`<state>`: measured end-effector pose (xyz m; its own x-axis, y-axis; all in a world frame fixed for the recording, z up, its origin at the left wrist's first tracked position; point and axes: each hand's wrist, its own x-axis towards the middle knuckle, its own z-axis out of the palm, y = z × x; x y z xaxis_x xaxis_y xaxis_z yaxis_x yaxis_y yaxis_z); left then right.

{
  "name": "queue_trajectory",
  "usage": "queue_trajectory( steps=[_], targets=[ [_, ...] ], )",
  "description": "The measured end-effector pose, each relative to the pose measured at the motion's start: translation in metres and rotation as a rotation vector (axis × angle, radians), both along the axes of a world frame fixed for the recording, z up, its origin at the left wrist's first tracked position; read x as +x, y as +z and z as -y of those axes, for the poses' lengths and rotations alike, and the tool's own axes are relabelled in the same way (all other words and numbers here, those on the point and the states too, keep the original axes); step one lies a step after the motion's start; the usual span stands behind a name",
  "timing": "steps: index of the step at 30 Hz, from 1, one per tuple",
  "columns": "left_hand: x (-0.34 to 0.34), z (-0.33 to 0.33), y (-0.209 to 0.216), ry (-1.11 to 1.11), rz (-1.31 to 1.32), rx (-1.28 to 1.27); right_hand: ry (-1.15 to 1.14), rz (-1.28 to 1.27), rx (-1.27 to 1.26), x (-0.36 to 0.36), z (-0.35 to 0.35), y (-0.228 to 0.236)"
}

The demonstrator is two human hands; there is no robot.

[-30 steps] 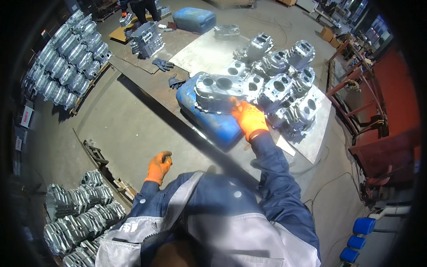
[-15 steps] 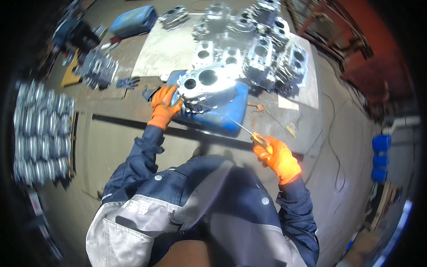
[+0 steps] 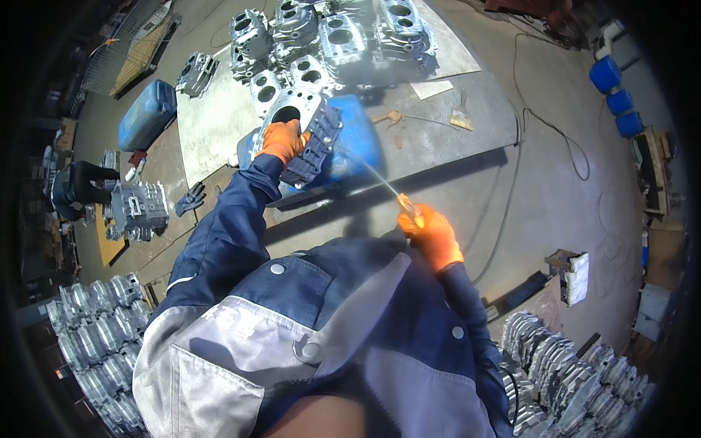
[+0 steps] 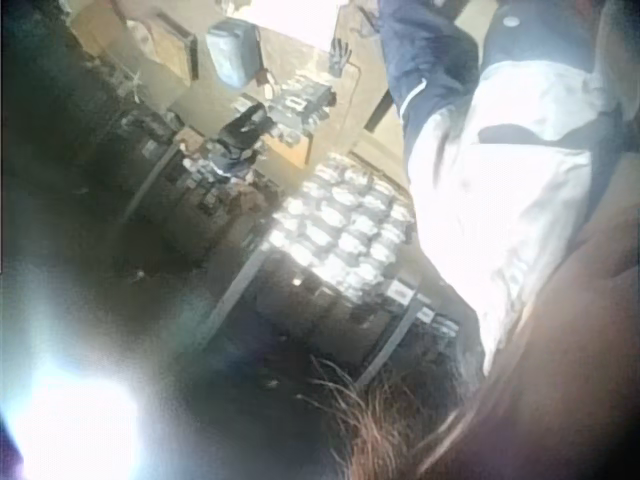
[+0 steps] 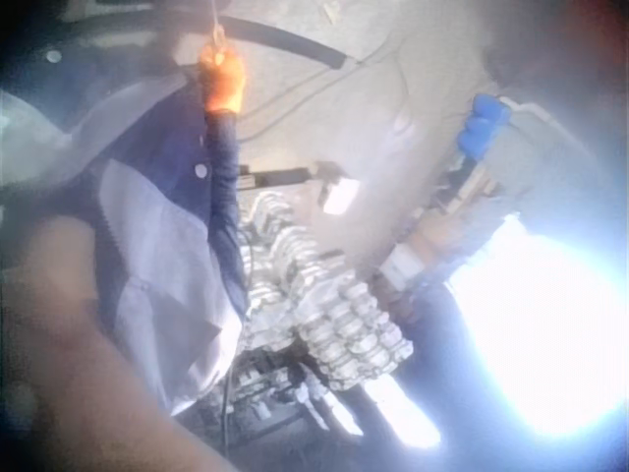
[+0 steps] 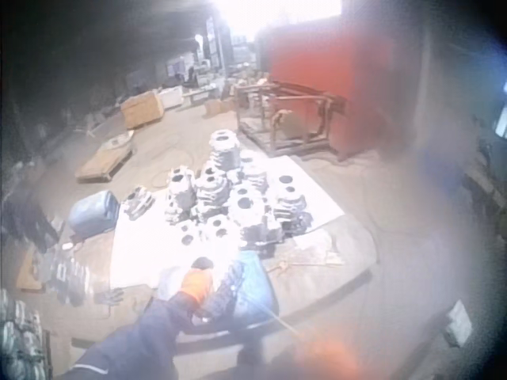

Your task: The person repeatedly picks up metal engine blocks from a table, wipes them with a cloth, and places them back. The person also briefly walks to a red cabinet to retrieve a metal plate before returning to the cleaning task.

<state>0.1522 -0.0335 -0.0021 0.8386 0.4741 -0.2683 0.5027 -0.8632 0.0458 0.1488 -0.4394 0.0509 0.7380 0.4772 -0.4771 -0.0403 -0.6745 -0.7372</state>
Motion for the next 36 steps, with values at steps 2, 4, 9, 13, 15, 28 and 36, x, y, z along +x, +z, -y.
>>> queue_trajectory(
  steps=[2, 4, 9, 13, 15, 28, 36],
  targets=[
    [0.001, 0.003, 0.001, 0.085, 0.023, -0.009, 0.230, 0.175, -0.172, -0.006, -0.007, -0.018],
    [0.004, 0.003, 0.004, 0.149, -0.004, -0.031, 0.143, 0.115, -0.027, -0.012, 0.003, -0.024],
    [0.022, 0.001, 0.005, 0.245, -0.072, -0.079, 0.065, 0.217, 0.149, -0.017, 0.005, -0.030],
    [0.030, -0.001, 0.000, 0.264, -0.100, -0.045, -0.209, -0.313, 0.263, -0.003, 0.013, -0.034],
    [0.020, -0.009, 0.002, 0.139, -0.071, -0.089, -0.457, -0.623, 0.548, 0.008, 0.025, -0.038],
    [-0.043, -0.089, -0.024, -0.220, -0.167, -0.066, -0.218, -0.497, 0.375, 0.022, 0.016, -0.033],
    [-0.025, -0.097, -0.096, 0.164, -0.045, -0.171, 0.022, -0.286, 0.443, 0.028, -0.011, -0.050]
  ],
)
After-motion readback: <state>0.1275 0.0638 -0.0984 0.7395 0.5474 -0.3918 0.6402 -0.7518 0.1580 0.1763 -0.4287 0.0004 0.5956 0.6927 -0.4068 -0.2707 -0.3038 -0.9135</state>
